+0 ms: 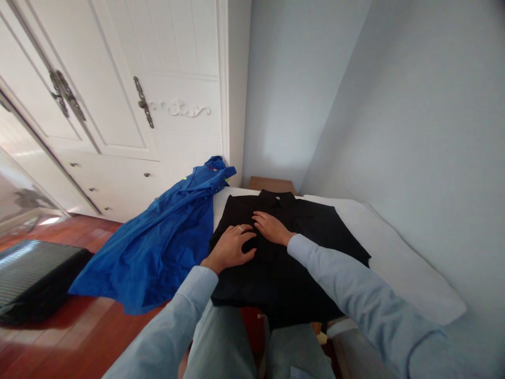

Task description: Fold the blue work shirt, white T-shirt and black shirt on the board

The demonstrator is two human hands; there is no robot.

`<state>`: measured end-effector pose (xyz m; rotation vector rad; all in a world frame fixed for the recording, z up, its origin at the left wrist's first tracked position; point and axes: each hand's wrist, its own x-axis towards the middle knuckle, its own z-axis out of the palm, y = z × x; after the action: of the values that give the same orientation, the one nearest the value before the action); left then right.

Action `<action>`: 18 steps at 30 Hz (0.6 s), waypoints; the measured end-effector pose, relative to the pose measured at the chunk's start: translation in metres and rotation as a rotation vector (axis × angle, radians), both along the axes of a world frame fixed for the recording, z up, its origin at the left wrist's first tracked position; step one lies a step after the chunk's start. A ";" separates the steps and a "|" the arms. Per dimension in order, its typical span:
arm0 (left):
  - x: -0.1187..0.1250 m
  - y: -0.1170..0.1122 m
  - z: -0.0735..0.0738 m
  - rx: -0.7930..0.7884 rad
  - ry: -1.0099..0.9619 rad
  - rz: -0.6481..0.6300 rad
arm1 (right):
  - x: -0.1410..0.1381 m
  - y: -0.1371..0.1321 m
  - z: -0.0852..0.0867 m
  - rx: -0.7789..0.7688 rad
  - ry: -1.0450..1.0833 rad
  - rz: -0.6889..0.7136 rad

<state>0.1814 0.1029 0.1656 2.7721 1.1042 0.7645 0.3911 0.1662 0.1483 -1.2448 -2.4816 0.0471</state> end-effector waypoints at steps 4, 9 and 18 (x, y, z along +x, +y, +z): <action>0.001 0.001 -0.002 -0.025 0.066 -0.009 | 0.003 0.000 0.001 -0.025 -0.026 0.007; 0.002 0.002 -0.005 -0.028 0.124 -0.009 | 0.000 -0.006 0.005 -0.012 -0.078 -0.011; -0.008 -0.012 0.006 0.038 0.021 0.014 | -0.007 -0.034 0.034 0.091 -0.020 -0.027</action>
<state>0.1732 0.0910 0.1714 2.8123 1.1260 0.7680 0.3842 0.1319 0.1827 -1.2458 -2.4546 -0.0853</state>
